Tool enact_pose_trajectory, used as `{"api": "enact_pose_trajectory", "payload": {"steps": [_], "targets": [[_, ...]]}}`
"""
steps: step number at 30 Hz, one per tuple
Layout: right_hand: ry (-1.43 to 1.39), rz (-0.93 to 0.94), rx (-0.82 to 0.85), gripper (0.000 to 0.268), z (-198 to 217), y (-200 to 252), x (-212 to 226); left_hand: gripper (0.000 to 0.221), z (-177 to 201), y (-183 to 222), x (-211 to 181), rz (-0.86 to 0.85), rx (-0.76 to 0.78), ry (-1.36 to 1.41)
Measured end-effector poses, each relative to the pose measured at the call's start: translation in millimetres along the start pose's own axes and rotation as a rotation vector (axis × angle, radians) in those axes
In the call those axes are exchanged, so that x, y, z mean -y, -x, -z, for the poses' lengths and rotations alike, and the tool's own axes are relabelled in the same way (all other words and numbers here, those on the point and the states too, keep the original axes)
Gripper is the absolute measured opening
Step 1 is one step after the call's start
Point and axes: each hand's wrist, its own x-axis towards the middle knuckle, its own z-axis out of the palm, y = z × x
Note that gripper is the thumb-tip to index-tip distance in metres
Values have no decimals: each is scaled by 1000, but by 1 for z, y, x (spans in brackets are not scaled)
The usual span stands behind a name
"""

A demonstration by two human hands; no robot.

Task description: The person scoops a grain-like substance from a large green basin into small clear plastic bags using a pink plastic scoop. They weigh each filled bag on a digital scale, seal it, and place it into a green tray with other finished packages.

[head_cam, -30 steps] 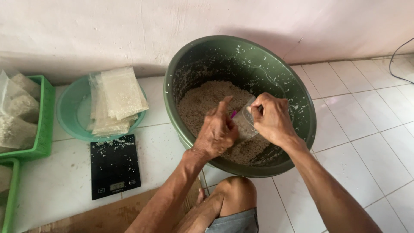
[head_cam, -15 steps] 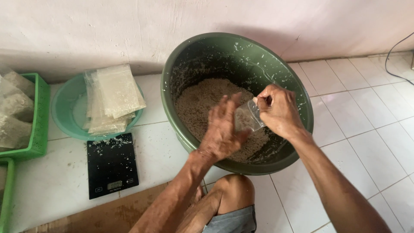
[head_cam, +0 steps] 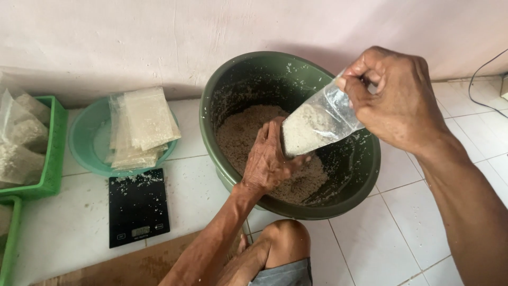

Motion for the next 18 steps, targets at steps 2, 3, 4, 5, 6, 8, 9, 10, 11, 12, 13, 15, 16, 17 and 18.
{"api": "enact_pose_trajectory", "payload": {"steps": [2,3,4,5,6,8,9,10,11,12,13,15,16,17,18], "targets": [[33,48,-1,5,2,-2,8,71,3,2,-3,58,-1,2],[65,93,-6,5,3,-3,12,67,6,2,-5,113,3,3],[64,100,-7,5,4,-3,16,67,11,4,-9,113,-4,0],[100,153,-12,3,4,-4,20,74,17,6,-12,127,-7,21],[137,206,-17,4,4,-4,25,82,23,8,-16,141,-9,43],[136,272,-25,6,5,-7,35,98,29,12,-11,90,-21,56],[133,331,-33,9,5,-8,41,115,34,14,-9,40,-25,69],[128,341,-34,9,4,-10,46,115,38,17,-9,41,-33,61],[118,366,-25,9,1,-12,52,86,43,21,-10,30,-117,32],[109,391,-17,10,-1,-14,58,58,47,25,-10,18,-200,2],[104,404,-18,10,-6,-14,62,58,50,30,-7,18,-211,-6],[120,496,-66,14,-15,-17,68,71,56,39,0,-4,-341,-133],[110,508,-60,14,-21,-22,73,71,63,40,-4,6,-353,-142],[70,542,-32,11,-27,-23,78,76,70,42,-8,-44,-413,-202],[31,577,-3,8,-34,-24,84,82,76,45,-12,-94,-472,-263]]}}
